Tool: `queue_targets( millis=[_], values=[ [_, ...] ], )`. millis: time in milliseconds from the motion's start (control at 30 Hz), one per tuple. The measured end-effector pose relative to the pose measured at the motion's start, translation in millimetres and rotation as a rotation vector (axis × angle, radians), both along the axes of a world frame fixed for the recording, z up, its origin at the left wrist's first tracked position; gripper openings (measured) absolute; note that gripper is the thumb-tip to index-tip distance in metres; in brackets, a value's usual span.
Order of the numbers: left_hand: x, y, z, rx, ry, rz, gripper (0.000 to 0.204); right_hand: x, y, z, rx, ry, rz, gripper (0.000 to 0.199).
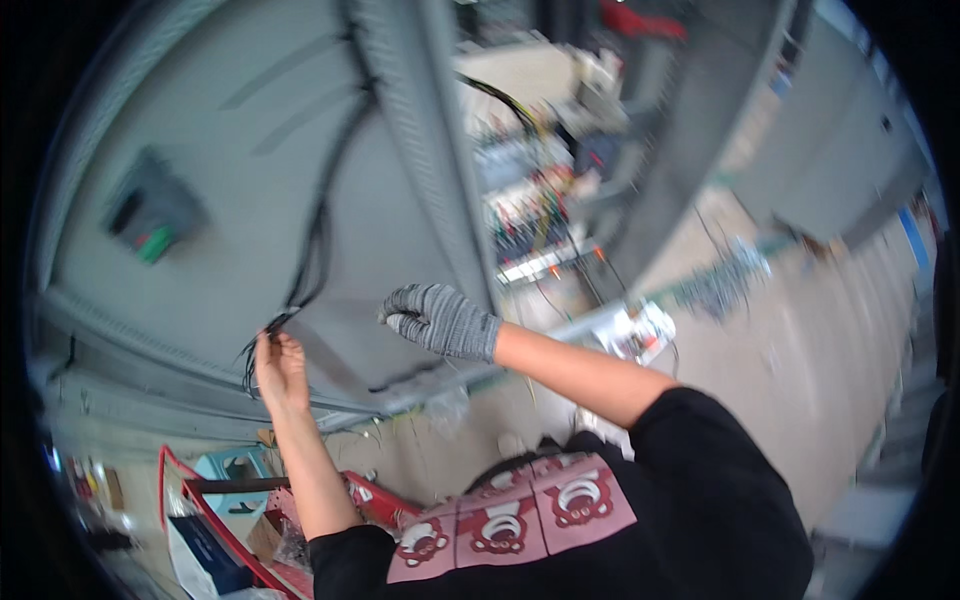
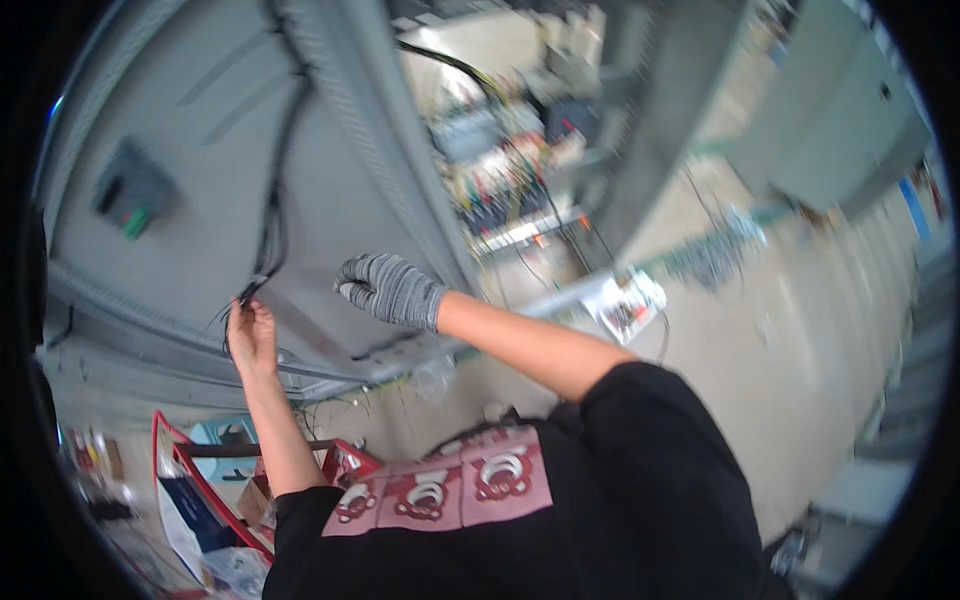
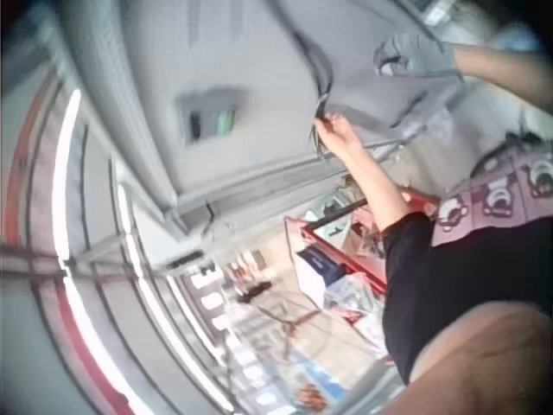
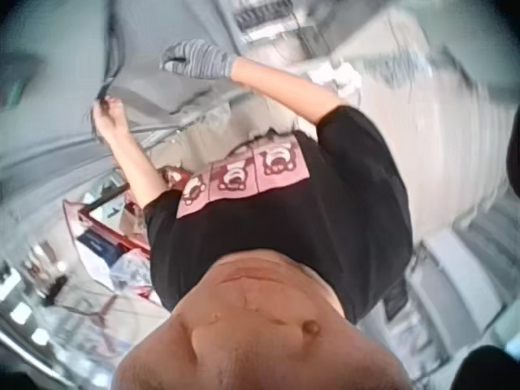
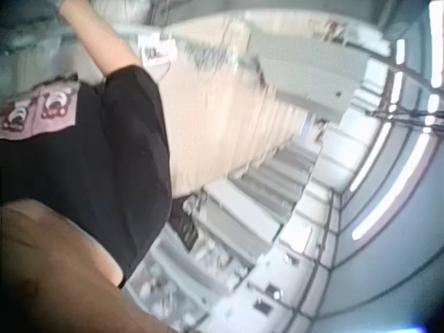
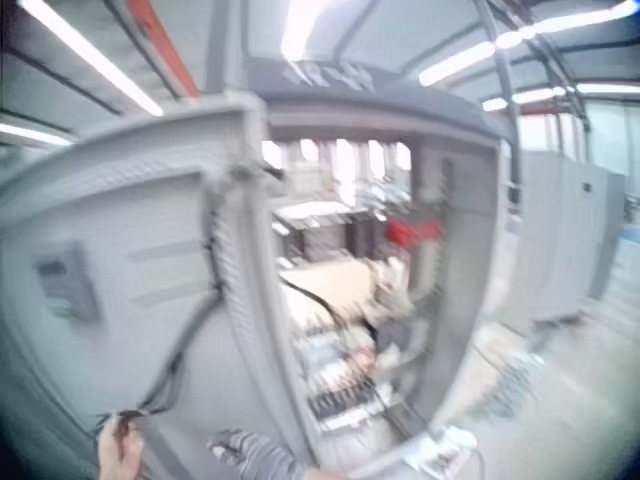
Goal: The person organizes and routes multiple colored wires inside an open electrical cabinet. They separate, align, and bundle the wires by hand, then secure them to the cabinet interior using cable ties.
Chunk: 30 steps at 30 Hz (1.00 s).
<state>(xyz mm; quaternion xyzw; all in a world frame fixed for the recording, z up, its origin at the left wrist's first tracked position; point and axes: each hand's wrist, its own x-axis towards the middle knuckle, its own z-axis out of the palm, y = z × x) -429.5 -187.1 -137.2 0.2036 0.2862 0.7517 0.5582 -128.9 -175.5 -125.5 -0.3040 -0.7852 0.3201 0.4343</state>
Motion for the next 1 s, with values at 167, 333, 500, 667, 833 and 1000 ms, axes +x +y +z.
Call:
queue_targets(
  millis=[167,333,500,667,833,1000],
  values=[
    [85,-20,-16,-0.334,-0.002,-0.294,0.044,118,-89,-182,-0.343,-0.363,-0.177,0.023],
    [124,-87,-85,-0.482,0.169,-0.492,0.045,248,-267,-334,-1.042,-0.708,-0.332,0.030],
    [223,-163,-199,-0.768,0.899,-0.875,0.029,360,-448,-384,-1.433,-0.580,-0.779,0.033],
    [351,-228,-239,-0.111,1.625,-1.466,0.028,395,-560,-421,-1.606,0.006,-1.130,0.022],
    [432,-231,-263,-0.260,1.460,-1.468,0.027,391,-587,-403,-1.696,0.511,-1.181,0.018],
    [448,-227,-278,-0.450,1.422,-1.454,0.024,410,-591,-417,-1.617,0.247,-1.118,0.022]
  ],
)
